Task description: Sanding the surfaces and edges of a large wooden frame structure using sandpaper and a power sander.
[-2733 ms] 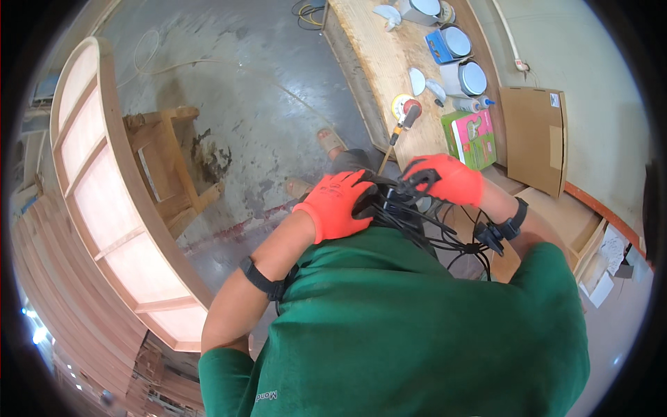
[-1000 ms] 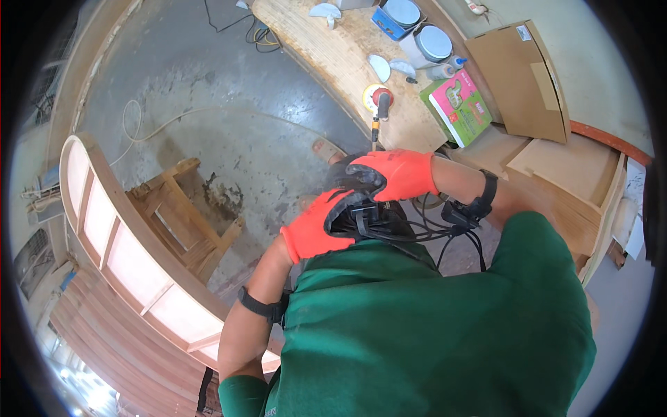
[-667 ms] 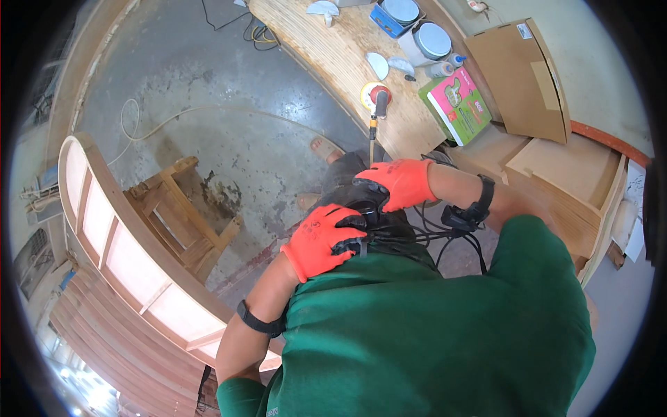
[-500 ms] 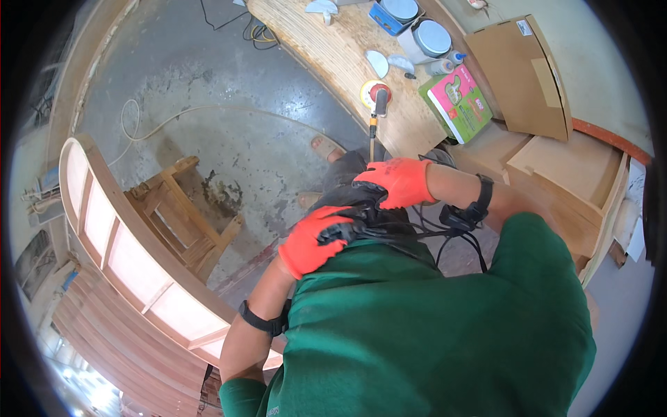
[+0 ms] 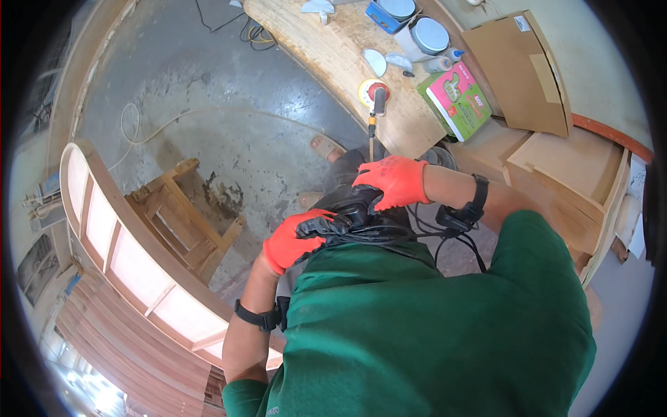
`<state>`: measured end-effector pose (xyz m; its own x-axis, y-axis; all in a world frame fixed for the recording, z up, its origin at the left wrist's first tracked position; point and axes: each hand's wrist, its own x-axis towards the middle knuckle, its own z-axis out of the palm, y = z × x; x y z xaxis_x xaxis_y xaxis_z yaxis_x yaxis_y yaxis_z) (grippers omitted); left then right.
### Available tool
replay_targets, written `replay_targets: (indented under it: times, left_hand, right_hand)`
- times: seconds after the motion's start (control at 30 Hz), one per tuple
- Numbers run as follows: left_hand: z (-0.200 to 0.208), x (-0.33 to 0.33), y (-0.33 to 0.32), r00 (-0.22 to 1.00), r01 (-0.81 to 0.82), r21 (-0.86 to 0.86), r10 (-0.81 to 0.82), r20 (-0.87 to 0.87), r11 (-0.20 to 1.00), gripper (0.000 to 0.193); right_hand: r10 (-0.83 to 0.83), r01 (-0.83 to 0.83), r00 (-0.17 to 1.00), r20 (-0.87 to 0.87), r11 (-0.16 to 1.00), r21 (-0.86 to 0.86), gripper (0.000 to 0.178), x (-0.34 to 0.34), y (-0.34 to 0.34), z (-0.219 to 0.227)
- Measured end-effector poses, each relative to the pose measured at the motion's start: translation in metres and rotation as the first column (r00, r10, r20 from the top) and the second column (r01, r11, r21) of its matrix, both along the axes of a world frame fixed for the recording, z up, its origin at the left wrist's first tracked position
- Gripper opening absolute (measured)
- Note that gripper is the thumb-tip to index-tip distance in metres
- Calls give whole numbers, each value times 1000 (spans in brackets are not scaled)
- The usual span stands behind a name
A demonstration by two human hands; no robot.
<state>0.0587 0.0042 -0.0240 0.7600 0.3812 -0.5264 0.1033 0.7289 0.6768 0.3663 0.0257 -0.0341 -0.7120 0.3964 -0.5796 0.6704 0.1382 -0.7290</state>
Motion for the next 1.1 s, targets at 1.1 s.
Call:
replay_targets:
  times: [1.1]
  left_hand:
    - [7, -7, 7, 993, 112, 50, -111, -38, 992, 42]
  right_hand:
    - [-60, 61, 997, 41, 998, -34, 65, -17, 8, -2]
